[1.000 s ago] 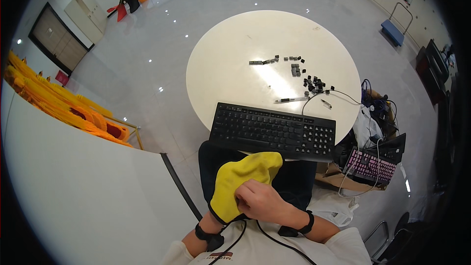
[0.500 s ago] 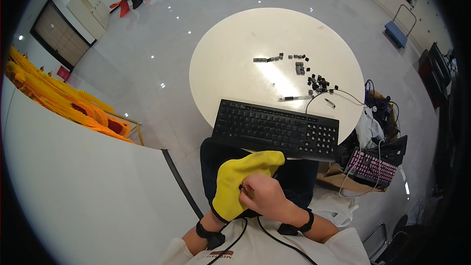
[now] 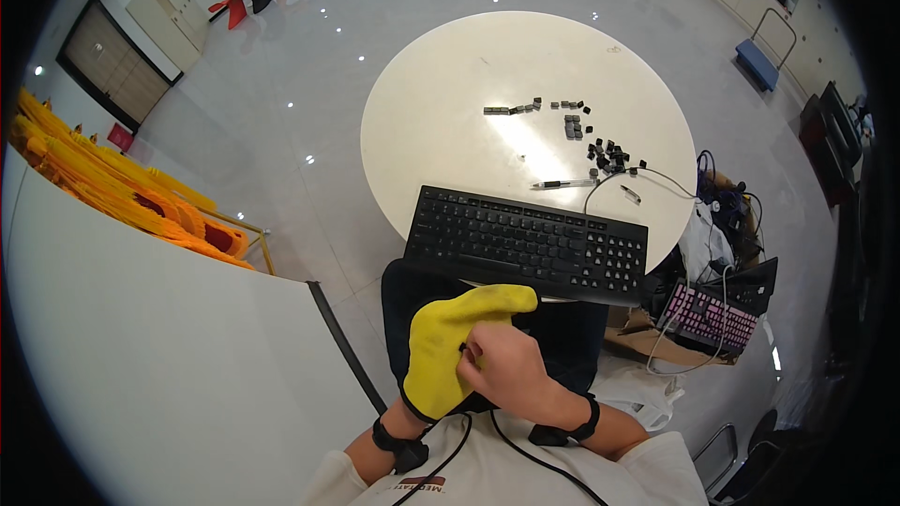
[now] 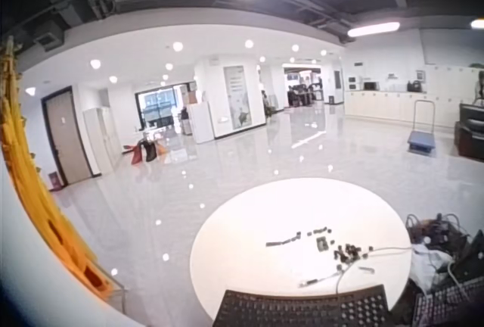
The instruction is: Replace or clean keycaps on a computer keyboard.
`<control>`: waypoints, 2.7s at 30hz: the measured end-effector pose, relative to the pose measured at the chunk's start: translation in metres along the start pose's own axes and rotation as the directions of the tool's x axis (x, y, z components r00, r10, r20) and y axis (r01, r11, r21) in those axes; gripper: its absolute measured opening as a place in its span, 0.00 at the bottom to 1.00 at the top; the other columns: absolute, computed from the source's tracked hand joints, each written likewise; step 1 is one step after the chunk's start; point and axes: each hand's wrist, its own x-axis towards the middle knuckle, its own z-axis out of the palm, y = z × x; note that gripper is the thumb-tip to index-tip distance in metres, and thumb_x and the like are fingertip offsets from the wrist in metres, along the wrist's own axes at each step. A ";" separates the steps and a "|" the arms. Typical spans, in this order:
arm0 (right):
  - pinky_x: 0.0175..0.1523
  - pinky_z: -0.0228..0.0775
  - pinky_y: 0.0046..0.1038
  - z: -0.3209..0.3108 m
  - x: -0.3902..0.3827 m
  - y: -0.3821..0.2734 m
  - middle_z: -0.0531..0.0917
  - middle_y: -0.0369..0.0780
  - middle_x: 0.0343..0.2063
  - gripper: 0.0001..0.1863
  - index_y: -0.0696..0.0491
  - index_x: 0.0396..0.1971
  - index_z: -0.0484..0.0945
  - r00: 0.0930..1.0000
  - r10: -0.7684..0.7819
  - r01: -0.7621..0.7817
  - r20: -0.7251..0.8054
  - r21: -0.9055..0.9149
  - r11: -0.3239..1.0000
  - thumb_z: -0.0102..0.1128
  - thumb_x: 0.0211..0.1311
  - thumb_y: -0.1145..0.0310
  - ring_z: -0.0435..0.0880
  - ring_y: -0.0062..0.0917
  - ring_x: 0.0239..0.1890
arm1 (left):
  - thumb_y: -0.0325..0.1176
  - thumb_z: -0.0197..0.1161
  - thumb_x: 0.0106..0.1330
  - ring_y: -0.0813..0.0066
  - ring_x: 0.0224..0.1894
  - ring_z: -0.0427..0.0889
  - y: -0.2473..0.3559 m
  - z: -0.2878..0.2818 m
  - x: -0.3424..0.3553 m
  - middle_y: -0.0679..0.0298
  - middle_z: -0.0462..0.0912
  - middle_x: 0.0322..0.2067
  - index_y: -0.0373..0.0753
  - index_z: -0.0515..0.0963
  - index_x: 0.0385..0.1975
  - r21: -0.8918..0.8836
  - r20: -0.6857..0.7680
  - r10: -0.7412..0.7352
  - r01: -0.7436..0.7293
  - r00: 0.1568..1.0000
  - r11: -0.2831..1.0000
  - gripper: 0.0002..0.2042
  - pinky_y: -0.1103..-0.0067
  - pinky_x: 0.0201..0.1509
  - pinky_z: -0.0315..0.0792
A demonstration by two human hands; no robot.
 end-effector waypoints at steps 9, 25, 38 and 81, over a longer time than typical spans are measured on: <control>0.37 0.78 0.41 -0.006 -0.007 -0.014 0.82 0.44 0.28 0.14 0.53 0.33 0.77 0.995 -0.057 0.051 0.084 0.068 0.996 0.78 0.58 0.72 0.86 0.44 0.32 | 0.30 0.58 0.86 0.68 0.63 0.88 0.011 0.004 0.005 0.53 0.86 0.68 0.30 0.76 0.76 0.282 -0.035 0.058 -0.046 0.998 0.958 0.23 0.71 0.68 0.82; 0.39 0.79 0.43 -0.013 -0.005 -0.010 0.83 0.44 0.29 0.14 0.53 0.35 0.76 0.990 0.022 -0.030 0.138 0.060 0.998 0.77 0.59 0.72 0.86 0.44 0.34 | 0.23 0.66 0.72 0.66 0.53 0.93 0.031 0.007 0.028 0.52 0.92 0.60 0.29 0.85 0.65 0.291 -0.030 0.142 -0.127 0.989 0.948 0.22 0.74 0.59 0.85; 0.38 0.78 0.42 -0.012 -0.010 -0.008 0.82 0.44 0.28 0.15 0.53 0.37 0.76 0.996 0.019 -0.025 0.085 0.064 0.998 0.77 0.59 0.72 0.86 0.43 0.33 | 0.23 0.67 0.67 0.67 0.50 0.92 0.026 0.009 0.027 0.54 0.93 0.58 0.31 0.87 0.63 0.342 -0.015 0.152 -0.137 0.988 0.929 0.22 0.74 0.58 0.85; 0.39 0.80 0.44 -0.006 -0.014 -0.007 0.82 0.45 0.31 0.16 0.55 0.39 0.75 0.994 -0.085 0.089 0.066 -0.059 0.994 0.75 0.56 0.77 0.86 0.44 0.36 | 0.25 0.62 0.77 0.70 0.56 0.88 0.031 0.003 0.021 0.57 0.89 0.59 0.31 0.82 0.67 0.290 -0.023 -0.004 0.011 1.000 0.957 0.20 0.76 0.64 0.81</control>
